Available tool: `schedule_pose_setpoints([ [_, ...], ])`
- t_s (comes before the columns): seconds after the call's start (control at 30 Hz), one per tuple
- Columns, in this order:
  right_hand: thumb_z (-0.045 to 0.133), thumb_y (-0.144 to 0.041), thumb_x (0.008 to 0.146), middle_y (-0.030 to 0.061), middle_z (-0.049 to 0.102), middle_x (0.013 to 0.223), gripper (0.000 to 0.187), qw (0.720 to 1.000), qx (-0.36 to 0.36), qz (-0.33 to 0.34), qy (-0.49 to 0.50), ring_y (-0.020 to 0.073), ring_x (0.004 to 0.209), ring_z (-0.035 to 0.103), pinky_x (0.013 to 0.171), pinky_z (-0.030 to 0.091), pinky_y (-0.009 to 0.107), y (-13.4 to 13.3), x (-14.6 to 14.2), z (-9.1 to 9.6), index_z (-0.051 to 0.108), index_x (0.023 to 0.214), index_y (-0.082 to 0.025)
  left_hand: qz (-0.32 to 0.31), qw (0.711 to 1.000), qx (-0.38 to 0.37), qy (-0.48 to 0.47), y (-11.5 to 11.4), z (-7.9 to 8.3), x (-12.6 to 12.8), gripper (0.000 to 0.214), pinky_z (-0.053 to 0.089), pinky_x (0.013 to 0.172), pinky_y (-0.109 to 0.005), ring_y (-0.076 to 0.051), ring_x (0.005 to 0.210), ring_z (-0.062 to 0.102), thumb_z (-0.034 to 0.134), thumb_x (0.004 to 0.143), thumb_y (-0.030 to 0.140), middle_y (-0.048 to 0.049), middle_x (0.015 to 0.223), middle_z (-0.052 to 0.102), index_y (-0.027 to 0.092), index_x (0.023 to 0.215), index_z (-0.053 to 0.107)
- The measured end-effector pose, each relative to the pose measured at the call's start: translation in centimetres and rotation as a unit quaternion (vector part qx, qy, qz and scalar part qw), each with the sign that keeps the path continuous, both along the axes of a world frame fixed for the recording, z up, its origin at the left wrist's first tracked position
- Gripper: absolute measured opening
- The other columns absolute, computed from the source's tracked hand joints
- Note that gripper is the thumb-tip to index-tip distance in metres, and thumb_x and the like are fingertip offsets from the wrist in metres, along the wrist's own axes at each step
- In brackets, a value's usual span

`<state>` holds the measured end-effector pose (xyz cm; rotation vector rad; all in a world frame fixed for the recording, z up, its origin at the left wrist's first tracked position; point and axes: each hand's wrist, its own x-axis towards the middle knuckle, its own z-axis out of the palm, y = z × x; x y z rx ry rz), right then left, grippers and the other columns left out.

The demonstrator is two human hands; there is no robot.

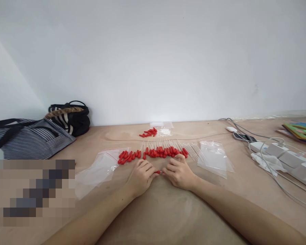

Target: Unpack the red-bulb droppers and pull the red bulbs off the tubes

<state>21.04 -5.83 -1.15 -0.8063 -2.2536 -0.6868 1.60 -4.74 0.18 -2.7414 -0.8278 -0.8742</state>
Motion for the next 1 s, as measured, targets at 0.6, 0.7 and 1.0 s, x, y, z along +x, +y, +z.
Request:
schedule_pose_setpoints([
  [0.6,0.044,-0.020,0.083,-0.0016,0.051,0.054,0.020,0.998,-0.028,-0.021,0.050,0.0112,0.063,0.041,0.075,0.020,0.034,-0.4,1.4,0.2,0.059,0.070,-0.017,0.087,0.994,0.027,-0.061,0.3,0.3,-1.4,0.021,0.038,0.069,-0.031,-0.017,0.072,0.051,0.041,0.087,0.021,-0.0036,0.075,0.063,0.018,0.081,0.061],
  [0.7,0.045,-0.021,0.083,0.0000,0.059,0.062,0.018,0.990,-0.054,-0.073,0.105,0.0119,0.065,0.046,0.073,0.021,0.032,0.1,2.1,0.7,0.063,0.085,-0.019,0.140,0.984,0.006,-0.108,1.5,1.2,-2.8,0.021,0.042,0.074,-0.030,-0.018,0.078,0.055,0.042,0.086,0.024,-0.0053,0.081,0.064,0.017,0.087,0.061],
  [1.0,0.044,-0.026,0.073,0.0016,0.068,0.075,0.025,0.848,-0.280,-0.338,0.299,0.0165,0.073,0.059,0.068,0.032,0.027,4.3,8.3,2.4,0.068,0.080,-0.022,0.435,0.894,-0.107,-0.022,5.7,2.5,-10.1,0.032,0.045,0.067,-0.029,-0.021,0.074,0.061,0.044,0.071,0.021,-0.0064,0.080,0.067,0.013,0.095,0.063],
])
